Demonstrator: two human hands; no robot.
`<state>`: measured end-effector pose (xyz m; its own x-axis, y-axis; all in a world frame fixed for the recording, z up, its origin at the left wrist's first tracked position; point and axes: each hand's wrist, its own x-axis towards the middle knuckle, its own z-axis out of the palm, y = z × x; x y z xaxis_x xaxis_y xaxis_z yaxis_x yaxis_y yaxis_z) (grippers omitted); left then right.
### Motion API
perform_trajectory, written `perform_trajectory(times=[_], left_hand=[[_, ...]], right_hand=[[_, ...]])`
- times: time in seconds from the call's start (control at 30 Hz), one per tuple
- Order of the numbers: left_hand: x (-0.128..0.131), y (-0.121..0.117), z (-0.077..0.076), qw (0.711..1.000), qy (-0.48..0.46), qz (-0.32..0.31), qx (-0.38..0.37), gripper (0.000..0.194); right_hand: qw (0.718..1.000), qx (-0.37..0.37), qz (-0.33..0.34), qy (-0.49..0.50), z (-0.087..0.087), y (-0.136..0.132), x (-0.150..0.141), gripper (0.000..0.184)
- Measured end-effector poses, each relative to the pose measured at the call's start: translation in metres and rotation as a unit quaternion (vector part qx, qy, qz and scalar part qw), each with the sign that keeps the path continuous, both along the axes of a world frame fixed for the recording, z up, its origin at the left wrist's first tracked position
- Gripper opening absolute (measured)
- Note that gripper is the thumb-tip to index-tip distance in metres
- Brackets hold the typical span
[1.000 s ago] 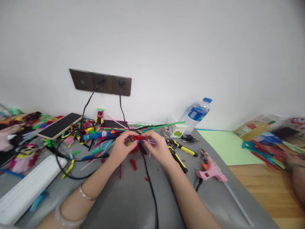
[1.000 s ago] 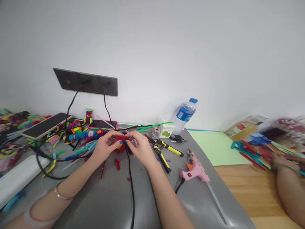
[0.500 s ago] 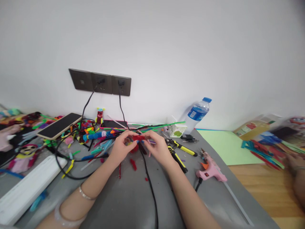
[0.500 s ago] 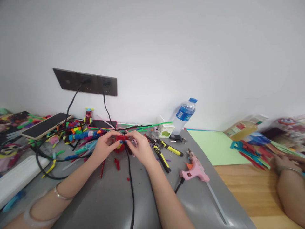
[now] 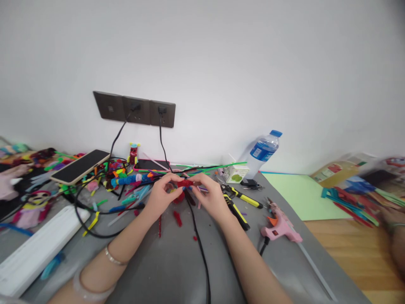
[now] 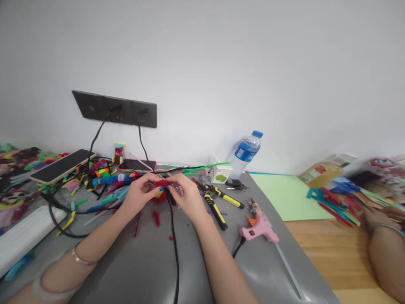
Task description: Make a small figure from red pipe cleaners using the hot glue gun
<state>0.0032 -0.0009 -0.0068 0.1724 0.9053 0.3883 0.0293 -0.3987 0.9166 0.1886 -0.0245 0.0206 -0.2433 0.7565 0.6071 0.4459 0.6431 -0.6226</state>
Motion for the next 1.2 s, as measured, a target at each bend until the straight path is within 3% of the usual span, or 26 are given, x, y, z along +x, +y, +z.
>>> perform_trajectory(times=[1.2], left_hand=[[0.0003, 0.0004, 0.0019, 1.000, -0.024, -0.004, -0.013, 0.013]], right_hand=[[1.000, 0.007, 0.002, 0.007, -0.0036, 0.0017, 0.0001, 0.023]])
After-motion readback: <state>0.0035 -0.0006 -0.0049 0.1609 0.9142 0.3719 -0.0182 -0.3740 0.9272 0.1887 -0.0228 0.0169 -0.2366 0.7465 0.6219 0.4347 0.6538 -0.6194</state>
